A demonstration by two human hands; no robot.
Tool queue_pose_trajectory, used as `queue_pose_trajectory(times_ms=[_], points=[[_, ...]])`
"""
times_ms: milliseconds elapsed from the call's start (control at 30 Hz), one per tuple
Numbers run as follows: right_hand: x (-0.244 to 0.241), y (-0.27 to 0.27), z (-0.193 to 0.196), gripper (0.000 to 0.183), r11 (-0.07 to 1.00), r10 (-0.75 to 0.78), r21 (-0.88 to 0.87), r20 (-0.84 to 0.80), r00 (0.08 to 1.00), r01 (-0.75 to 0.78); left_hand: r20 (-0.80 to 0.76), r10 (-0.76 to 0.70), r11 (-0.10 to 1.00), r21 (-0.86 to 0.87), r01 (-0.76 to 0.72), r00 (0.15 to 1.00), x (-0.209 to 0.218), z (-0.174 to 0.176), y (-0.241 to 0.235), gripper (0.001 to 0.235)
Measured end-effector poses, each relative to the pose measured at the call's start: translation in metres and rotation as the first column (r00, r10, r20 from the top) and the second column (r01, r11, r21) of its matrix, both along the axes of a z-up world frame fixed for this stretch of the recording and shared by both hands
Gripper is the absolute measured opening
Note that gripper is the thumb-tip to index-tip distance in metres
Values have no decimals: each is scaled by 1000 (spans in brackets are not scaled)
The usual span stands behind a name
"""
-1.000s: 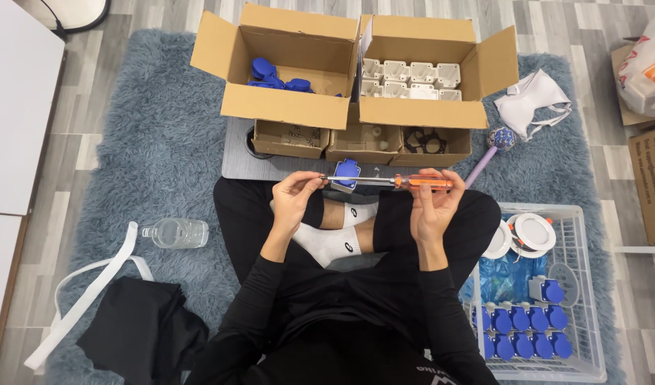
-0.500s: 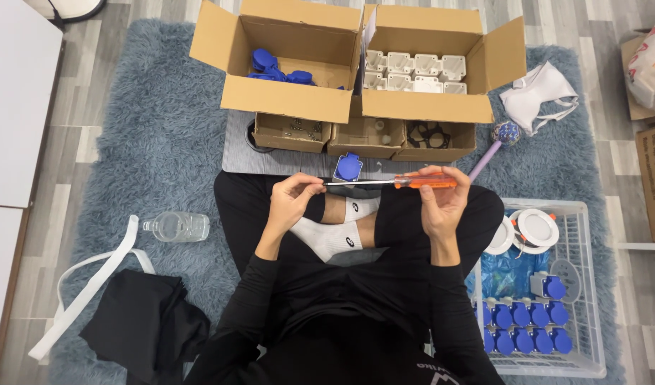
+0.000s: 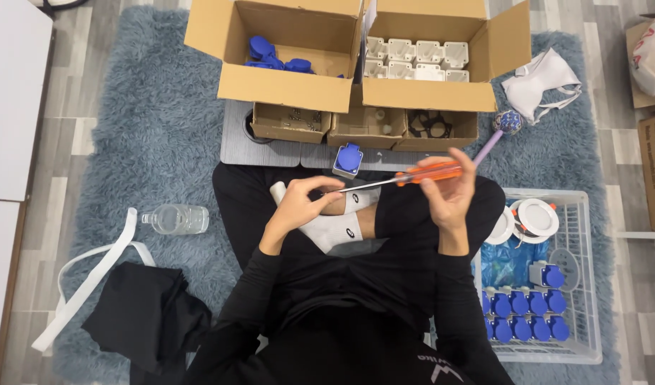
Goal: Assembling or adjusting electrical components using a manual screwdriver
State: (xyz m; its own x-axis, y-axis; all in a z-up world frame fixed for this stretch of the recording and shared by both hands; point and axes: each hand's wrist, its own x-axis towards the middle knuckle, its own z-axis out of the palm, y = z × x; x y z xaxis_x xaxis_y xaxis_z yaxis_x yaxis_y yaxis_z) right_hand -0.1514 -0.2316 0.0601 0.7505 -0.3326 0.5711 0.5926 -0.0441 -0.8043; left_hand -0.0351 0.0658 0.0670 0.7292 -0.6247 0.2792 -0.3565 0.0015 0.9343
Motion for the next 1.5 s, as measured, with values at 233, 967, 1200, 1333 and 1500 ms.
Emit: queue_pose_trajectory(times_ms=[233,967,1200,1333,1500], points=[[14,58,23,61,958,23,-280,-118,993,-55,270,17,1000,10,-20,963,-22,12,-23,57],[74,92,-19,40,668,-350,-661,126,928,341,403,411,891,-369,-266,818,25,62,5,73],[78,119,-36,38,518,-500,-782,52,865,347,342,423,896,-299,-330,839,46,58,5,83],[81,122,-43,27,547,-498,-771,12,867,325,346,423,898,-283,-337,837,56,54,0,85],[81,120,-45,29,594,-453,-736,29,891,326,379,422,894,-326,-308,823,68,48,-8,88]])
